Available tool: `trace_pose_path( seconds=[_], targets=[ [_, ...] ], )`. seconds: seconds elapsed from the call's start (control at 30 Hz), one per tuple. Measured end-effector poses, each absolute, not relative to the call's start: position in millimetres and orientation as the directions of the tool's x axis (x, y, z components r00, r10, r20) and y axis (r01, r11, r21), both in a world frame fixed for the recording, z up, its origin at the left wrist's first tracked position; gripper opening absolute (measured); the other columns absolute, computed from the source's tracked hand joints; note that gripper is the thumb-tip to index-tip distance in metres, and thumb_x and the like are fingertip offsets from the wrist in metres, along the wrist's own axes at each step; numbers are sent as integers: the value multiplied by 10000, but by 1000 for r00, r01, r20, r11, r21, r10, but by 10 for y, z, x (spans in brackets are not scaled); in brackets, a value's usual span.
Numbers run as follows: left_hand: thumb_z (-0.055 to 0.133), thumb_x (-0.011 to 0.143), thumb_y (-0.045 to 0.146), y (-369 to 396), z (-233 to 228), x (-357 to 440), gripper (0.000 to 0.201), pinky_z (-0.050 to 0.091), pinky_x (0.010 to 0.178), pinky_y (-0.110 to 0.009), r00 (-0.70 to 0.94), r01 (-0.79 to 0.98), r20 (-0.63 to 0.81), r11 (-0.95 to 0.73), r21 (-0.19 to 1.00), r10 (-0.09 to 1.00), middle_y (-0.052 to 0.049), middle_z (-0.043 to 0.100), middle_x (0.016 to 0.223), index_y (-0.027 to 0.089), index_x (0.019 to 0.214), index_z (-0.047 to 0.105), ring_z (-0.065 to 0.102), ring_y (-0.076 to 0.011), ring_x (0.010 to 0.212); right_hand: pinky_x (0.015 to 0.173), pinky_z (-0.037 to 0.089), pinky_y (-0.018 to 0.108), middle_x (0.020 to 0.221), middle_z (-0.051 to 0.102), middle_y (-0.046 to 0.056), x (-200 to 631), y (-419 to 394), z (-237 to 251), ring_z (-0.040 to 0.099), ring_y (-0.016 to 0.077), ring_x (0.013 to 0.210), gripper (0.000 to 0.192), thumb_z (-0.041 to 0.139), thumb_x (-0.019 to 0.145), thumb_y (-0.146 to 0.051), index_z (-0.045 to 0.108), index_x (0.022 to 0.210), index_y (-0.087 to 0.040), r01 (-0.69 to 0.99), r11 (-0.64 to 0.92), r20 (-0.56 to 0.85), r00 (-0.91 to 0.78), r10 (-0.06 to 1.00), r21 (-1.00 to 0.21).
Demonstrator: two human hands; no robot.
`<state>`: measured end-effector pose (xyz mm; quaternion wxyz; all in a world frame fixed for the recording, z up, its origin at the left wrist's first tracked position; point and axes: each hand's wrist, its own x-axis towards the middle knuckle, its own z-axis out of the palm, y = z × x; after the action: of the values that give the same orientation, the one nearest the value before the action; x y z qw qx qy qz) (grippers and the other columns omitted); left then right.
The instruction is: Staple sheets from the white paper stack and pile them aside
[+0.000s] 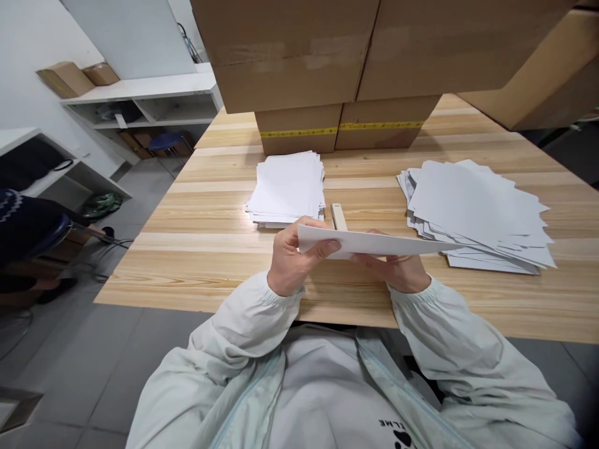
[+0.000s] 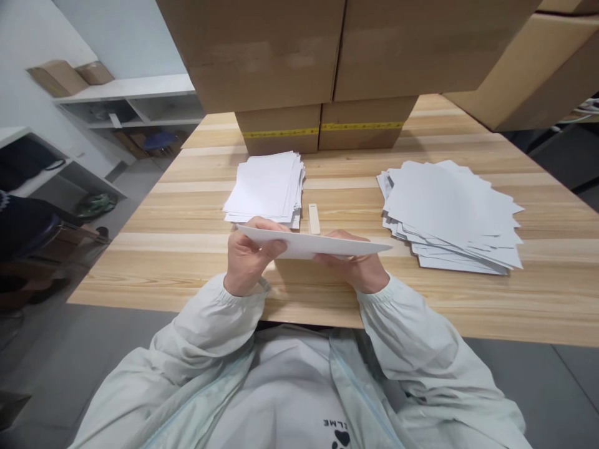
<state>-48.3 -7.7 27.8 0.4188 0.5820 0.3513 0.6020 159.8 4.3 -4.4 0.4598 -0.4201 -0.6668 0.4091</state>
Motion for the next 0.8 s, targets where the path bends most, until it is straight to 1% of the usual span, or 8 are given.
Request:
trace_pose_path(
  seconds=[0.1, 0.2, 0.27, 0.37, 0.5, 0.6, 0.7, 0.8],
  targets=[
    [775, 780, 517, -92, 242, -453, 336, 536, 708, -295, 17, -83, 361, -358, 930, 933, -35, 736, 825, 189, 823, 712, 663, -168, 761, 677, 590, 376, 801, 757, 33, 1584, -19, -80, 691, 237, 751, 235, 855, 672, -404, 739, 786, -234, 161, 356, 351, -58, 935, -921],
    [694, 852, 538, -172, 252, -405, 369, 555, 775, -298, 47, -116, 258, -252, 961, 965, -58, 750, 947, 191, 977, 700, 688, -183, 853, 524, 526, 333, 581, 650, 16, 1638, -163, -50, 619, 202, 568, 363, 785, 757, -485, 623, 553, -232, 197, 307, 332, 109, 937, -931],
    [697, 848, 542, -261, 253, -370, 468, 567, 734, -291, 76, -196, 147, -130, 972, 986, -50, 743, 953, 221, 1181, 620, 698, -180, 819, 427, 453, 301, 518, 603, 12, 1714, -271, -1, 565, 177, 480, 447, 743, 798, -521, 577, 508, -224, 211, 175, 203, 118, 972, -962],
    [750, 821, 443, -426, 160, -332, 793, 559, 633, -253, 112, -277, -31, 61, 959, 993, 14, 715, 842, 288, 1474, 328, 680, -148, 683, 441, 503, 298, 644, 716, 48, 1842, -400, 27, 649, 210, 546, 397, 740, 789, -563, 693, 644, -197, 169, -98, -102, -14, 995, -981],
    [698, 832, 226, -645, -73, -293, 981, 513, 542, -179, 97, -156, -189, 202, 967, 977, 114, 570, 664, 332, 1576, 68, 588, -80, 521, 561, 605, 339, 794, 782, 102, 1986, -536, -84, 741, 264, 687, 418, 742, 777, -590, 755, 793, -172, 104, -425, -436, -126, 891, -899],
    [663, 825, 195, -713, -158, -247, 830, 540, 487, -208, 167, -114, -302, 323, 939, 938, 91, 583, 747, 346, 1520, 235, 597, -82, 490, 580, 622, 338, 812, 788, 111, 2098, -613, -180, 754, 269, 714, 387, 755, 776, -567, 762, 799, -180, 93, -475, -482, -74, 873, -875],
    [693, 792, 186, -628, -143, -195, 421, 583, 482, -255, 326, -125, -433, 492, 862, 840, 49, 590, 766, 212, 1189, 557, 625, -98, 498, 542, 619, 345, 782, 784, 112, 2198, -617, -222, 750, 273, 680, 374, 754, 780, -558, 766, 773, -184, 113, -466, -470, -1, 883, -877],
    [723, 767, 133, -436, -108, -155, 187, 605, 518, -250, 421, -127, -507, 602, 788, 752, 18, 599, 720, 124, 929, 631, 641, -97, 536, 512, 613, 347, 754, 780, 108, 2243, -544, -232, 743, 269, 636, 370, 762, 770, -557, 768, 736, -189, 113, -456, -457, 13, 889, -883]
  ],
)
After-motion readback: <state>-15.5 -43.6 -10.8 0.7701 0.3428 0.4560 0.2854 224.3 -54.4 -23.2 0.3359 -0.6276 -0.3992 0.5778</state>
